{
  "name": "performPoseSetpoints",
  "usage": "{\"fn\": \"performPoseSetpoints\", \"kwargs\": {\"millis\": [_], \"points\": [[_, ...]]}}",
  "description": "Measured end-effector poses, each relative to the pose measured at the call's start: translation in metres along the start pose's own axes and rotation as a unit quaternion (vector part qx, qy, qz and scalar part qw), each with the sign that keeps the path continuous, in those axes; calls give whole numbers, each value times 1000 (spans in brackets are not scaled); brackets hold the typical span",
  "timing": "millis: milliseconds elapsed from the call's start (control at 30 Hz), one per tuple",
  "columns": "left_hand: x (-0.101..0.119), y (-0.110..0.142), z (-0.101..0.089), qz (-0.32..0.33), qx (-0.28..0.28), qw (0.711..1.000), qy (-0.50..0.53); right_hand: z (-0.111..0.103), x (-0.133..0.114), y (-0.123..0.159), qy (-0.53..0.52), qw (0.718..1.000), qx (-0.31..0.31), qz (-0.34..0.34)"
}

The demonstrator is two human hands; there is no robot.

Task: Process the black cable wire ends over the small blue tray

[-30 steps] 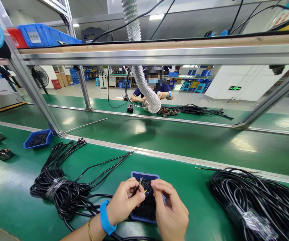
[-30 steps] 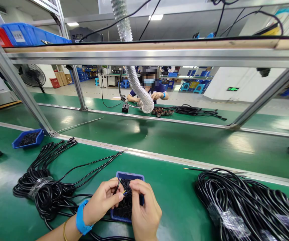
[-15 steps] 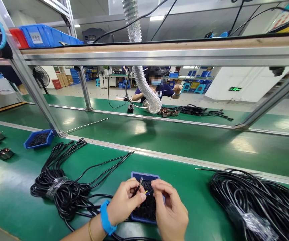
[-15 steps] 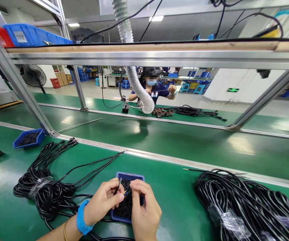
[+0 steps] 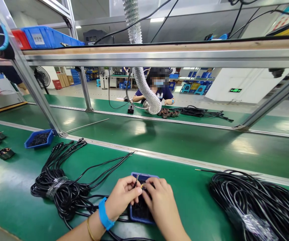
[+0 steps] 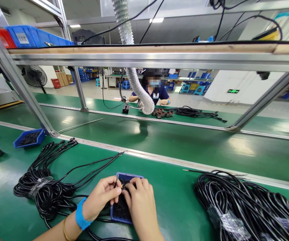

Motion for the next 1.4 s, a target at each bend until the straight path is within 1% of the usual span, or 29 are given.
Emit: {"fn": "performPoseSetpoints", "kwargs": {"millis": [33, 67, 100, 167, 267, 400, 467, 567, 667, 767, 833, 900, 1033, 1133, 1233, 1333, 1400], "points": [[0, 0, 0, -3, -2, 1000, 2, 9, -2, 3, 55, 998, -23, -17], [1, 1, 0, -6, -3, 1000, 0, 16, -4, 7, 89, 995, -37, -28], [1, 1, 0, -9, -5, 1000, -3, 22, -6, 10, 103, 993, -46, -36], [2, 2, 1, -7, -8, 1000, -10, 28, -7, 14, 94, 994, -48, -35], [4, 2, 2, -1, -10, 1000, -19, 25, -2, 14, 75, 996, -49, -14], [4, 2, 5, 5, -20, 999, -39, 16, -2, 9, 53, 994, -83, -41], [3, 2, 6, 13, -25, 999, -40, 10, -3, 7, -1, 995, -94, -35], [3, 2, 6, 24, -31, 999, -33, -1, -3, 3, -141, 986, -85, 20], [5, 3, 7, 32, -40, 998, -27, -17, 3, 0, -258, 961, -40, 95], [6, 5, 9, 32, -45, 998, -28, -35, 6, -3, -289, 949, 17, 127], [7, 5, 10, 32, -50, 998, -27, -42, 4, -6, -290, 948, 41, 121], [7, 5, 10, 32, -50, 998, -26, -45, -1, -8, -292, 949, 50, 107], [6, 4, 9, 28, -46, 998, -27, -44, -7, -10, -292, 950, 55, 91], [4, 3, 8, 19, -44, 998, -28, -44, -11, -12, -278, 958, 48, 56], [5, 3, 5, 21, -36, 999, -12, -45, -13, -14, -264, 964, 19, 23], [5, 3, 2, 15, -35, 999, 10, -41, -8, -13, -266, 963, -22, 24], [5, 3, -1, 16, -24, 1000, 4, -36, -4, -11, -265, 963, -40, 36]]}}
Point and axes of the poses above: each hand's wrist, its own y-axis away from the middle knuckle, its own z-axis out of the palm, x = y × z, the point moved 8 cm from there along -y, towards the middle knuckle, and after that the axes turned 5 degrees about x, right-handed, at the moved point
